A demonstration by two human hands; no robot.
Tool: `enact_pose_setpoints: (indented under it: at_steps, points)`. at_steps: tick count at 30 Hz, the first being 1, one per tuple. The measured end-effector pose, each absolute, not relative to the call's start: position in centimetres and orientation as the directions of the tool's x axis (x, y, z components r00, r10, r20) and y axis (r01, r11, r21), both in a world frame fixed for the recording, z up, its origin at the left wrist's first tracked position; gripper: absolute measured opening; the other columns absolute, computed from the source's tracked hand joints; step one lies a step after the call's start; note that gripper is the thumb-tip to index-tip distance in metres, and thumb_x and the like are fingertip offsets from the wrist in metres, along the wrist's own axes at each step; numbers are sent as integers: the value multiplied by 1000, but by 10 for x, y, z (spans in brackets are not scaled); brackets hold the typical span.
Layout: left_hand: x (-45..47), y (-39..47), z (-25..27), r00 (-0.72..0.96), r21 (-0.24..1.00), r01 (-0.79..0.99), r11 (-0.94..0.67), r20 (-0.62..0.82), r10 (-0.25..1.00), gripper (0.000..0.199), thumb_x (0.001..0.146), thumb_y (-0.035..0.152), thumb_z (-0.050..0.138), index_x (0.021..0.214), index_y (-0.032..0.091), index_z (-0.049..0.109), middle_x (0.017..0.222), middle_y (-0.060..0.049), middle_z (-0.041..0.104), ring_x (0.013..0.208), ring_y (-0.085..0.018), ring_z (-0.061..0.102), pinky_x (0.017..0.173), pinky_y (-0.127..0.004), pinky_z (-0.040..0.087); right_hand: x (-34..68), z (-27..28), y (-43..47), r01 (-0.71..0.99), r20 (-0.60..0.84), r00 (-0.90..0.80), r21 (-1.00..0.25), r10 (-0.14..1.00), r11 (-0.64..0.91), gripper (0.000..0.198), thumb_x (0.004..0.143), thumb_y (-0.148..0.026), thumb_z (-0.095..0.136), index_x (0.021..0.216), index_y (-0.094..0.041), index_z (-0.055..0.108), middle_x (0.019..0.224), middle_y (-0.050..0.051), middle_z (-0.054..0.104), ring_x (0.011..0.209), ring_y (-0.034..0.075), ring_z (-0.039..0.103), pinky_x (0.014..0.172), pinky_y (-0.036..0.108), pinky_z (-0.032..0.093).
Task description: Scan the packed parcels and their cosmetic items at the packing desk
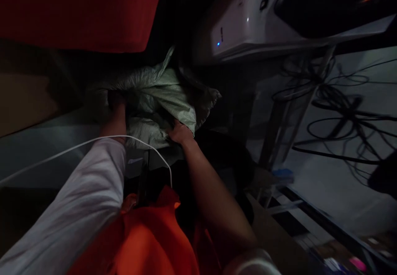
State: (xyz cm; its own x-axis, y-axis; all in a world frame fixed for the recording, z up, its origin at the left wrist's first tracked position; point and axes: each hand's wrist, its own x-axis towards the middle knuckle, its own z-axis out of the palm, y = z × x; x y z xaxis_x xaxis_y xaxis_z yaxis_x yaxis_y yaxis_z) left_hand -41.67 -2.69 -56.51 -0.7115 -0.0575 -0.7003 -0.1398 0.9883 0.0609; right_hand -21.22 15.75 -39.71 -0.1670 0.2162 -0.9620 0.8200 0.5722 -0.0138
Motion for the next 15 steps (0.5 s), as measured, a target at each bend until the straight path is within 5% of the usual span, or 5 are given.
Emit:
enact_pose_setpoints:
  at_steps: [6, 10, 15]
  points:
    - [-393, -34, -509, -766, 259, -129, 957, -639, 69, 60, 94, 43, 67, 133, 0, 54, 138, -27, 60, 135, -39, 53, 115, -47, 41, -217, -394, 159, 838, -958, -175, -25, 225, 545, 78, 98, -47, 53, 165, -19, 24, 144, 21, 59, 133, 38, 58, 107, 48, 47]
    - [-375, -59, -439, -582, 481, -449, 753, -797, 162, 44, 99, 43, 51, 127, 11, 63, 131, -18, 68, 123, -34, 64, 100, -45, 56, -218, -393, 157, 831, -941, -223, -47, 254, 555, 79, 100, -48, 50, 166, -18, 19, 148, 21, 56, 134, 37, 57, 108, 47, 47]
    - [-366, -78, -323, -222, 375, -766, 522, -916, 333, 43, 88, 46, 64, 117, 14, 71, 104, -13, 78, 103, -33, 74, 88, -41, 63, -217, -354, 150, 811, -905, -296, -68, 307, 582, 66, 102, -41, 54, 159, -12, 35, 142, 22, 60, 133, 32, 59, 106, 40, 49]
